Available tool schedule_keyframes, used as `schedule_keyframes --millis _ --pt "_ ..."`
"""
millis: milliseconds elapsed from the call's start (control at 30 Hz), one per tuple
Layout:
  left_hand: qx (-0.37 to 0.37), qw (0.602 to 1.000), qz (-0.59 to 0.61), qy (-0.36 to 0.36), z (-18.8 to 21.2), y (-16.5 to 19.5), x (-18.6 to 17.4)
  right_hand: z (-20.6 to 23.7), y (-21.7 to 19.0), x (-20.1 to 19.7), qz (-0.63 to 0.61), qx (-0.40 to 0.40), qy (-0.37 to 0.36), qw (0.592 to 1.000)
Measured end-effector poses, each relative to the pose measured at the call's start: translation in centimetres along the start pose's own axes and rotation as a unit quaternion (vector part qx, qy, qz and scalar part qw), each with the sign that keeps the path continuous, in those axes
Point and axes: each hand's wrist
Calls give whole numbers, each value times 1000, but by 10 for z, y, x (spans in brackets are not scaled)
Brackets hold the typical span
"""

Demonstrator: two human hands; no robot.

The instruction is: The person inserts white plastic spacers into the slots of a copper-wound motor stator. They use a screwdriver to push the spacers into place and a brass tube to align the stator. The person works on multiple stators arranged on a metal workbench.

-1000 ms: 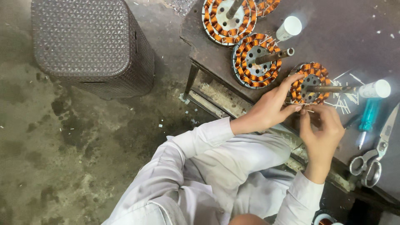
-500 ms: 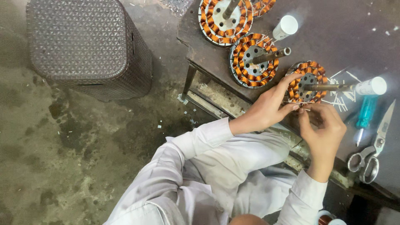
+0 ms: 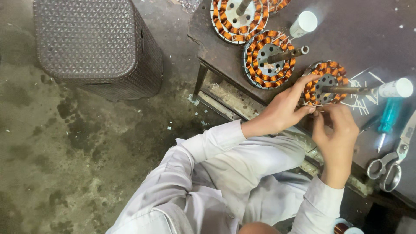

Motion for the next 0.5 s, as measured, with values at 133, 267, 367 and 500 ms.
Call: schedule_keyframes --millis 133,267,367,500 --pt "14 1000 -2 5 2 2 0 0 -1 -5 -39 -23 10 999" --pt "-2 1000 -8 -4 2 5 -2 1 -1 0 -59 6 46 997" --pt "1 1000 -12 -9 1 7 -4 1 -2 3 -40 -5 50 998" --pt "15 1000 -3 0 1 7 -3 2 -4 3 -35 -7 39 999"
Point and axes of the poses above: each hand's wrist, its own z-axis away from the middle knuckle, its own x-axis out of the palm, y = z × x, and after that the axes turned 14 degrees about -z, right-handed
